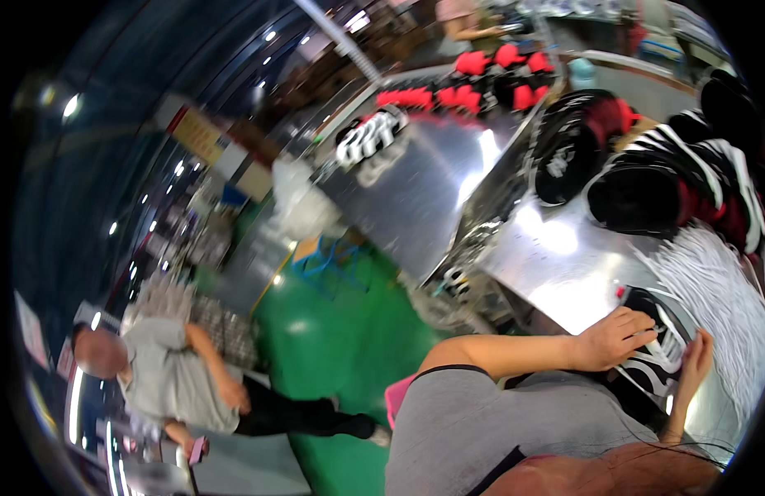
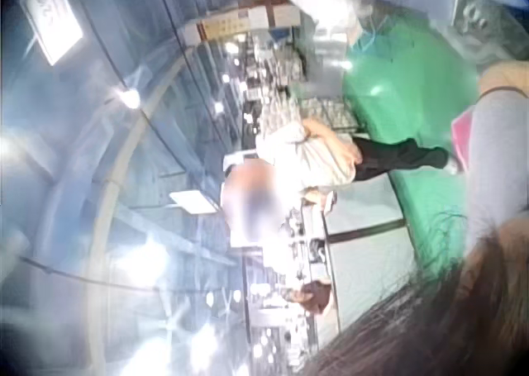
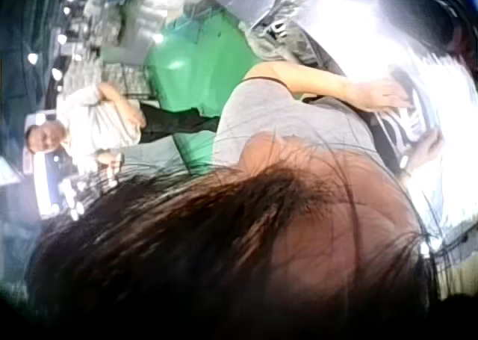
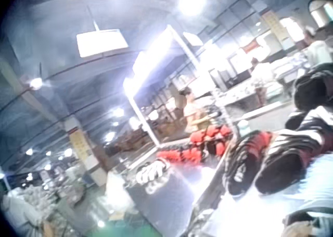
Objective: The person laces several shoe uppers by hand, threading white laces through the eyelets of black and white shoe components on a metal workstation.
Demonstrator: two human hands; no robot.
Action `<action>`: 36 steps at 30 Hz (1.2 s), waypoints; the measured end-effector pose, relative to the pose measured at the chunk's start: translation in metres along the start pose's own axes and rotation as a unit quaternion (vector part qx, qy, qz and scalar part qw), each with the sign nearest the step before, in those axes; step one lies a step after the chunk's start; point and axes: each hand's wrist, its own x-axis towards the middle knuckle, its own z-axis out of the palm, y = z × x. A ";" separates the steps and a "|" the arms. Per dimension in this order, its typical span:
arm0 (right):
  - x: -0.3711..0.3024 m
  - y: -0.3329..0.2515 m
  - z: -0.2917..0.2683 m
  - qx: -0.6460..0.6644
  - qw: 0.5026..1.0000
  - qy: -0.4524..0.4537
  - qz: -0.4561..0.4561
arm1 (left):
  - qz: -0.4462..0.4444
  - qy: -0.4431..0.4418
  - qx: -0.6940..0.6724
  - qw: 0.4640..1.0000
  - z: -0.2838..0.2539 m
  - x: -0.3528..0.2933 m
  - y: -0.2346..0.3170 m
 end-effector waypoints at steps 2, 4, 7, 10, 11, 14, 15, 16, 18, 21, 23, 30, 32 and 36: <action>-0.002 -0.004 -0.007 0.084 0.995 -0.031 0.050 | -0.131 0.093 0.021 0.987 0.005 -0.030 0.016; -0.003 -0.016 0.006 0.075 0.995 -0.019 0.057 | -0.390 0.189 -0.195 0.880 0.039 -0.069 0.017; -0.010 -0.042 0.042 0.041 0.997 0.036 0.060 | -0.506 0.234 -0.486 0.673 0.044 -0.066 0.016; -0.008 -0.083 0.067 0.072 0.987 -0.125 0.074 | -0.399 0.216 -0.794 0.404 0.022 -0.082 -0.019; -0.003 -0.090 0.075 0.107 0.972 -0.142 0.154 | -0.437 0.245 -0.792 0.349 -0.002 -0.051 -0.010; 0.001 -0.111 0.093 0.161 0.950 -0.217 0.155 | -0.418 0.320 -0.622 0.580 -0.056 -0.008 -0.017; 0.004 -0.115 0.093 0.142 0.954 -0.217 0.150 | -0.396 0.305 -0.594 0.630 -0.085 0.007 -0.018; 0.009 -0.113 0.091 0.123 0.962 -0.195 0.146 | -0.407 0.332 -0.498 0.690 -0.107 0.026 -0.014; 0.016 -0.096 0.083 0.020 0.982 -0.173 0.080 | -0.428 0.284 -0.277 0.812 -0.128 0.038 -0.044; 0.021 -0.095 0.080 -0.155 0.972 -0.174 0.018 | -0.370 0.183 0.041 0.910 -0.128 0.049 -0.148; 0.022 -0.089 0.091 -0.175 0.964 -0.188 -0.061 | -0.293 0.078 0.231 0.925 -0.117 0.050 -0.238; 0.067 -0.074 0.148 -0.332 0.891 -0.184 -0.251 | -0.364 0.015 0.362 0.858 -0.072 0.057 -0.385; 0.087 -0.063 0.169 -0.380 0.872 -0.213 -0.224 | -0.348 0.010 0.326 0.879 -0.074 0.056 -0.372; 0.103 -0.050 0.191 -0.454 0.833 -0.254 -0.191 | -0.441 0.181 -0.149 0.866 -0.078 0.030 -0.292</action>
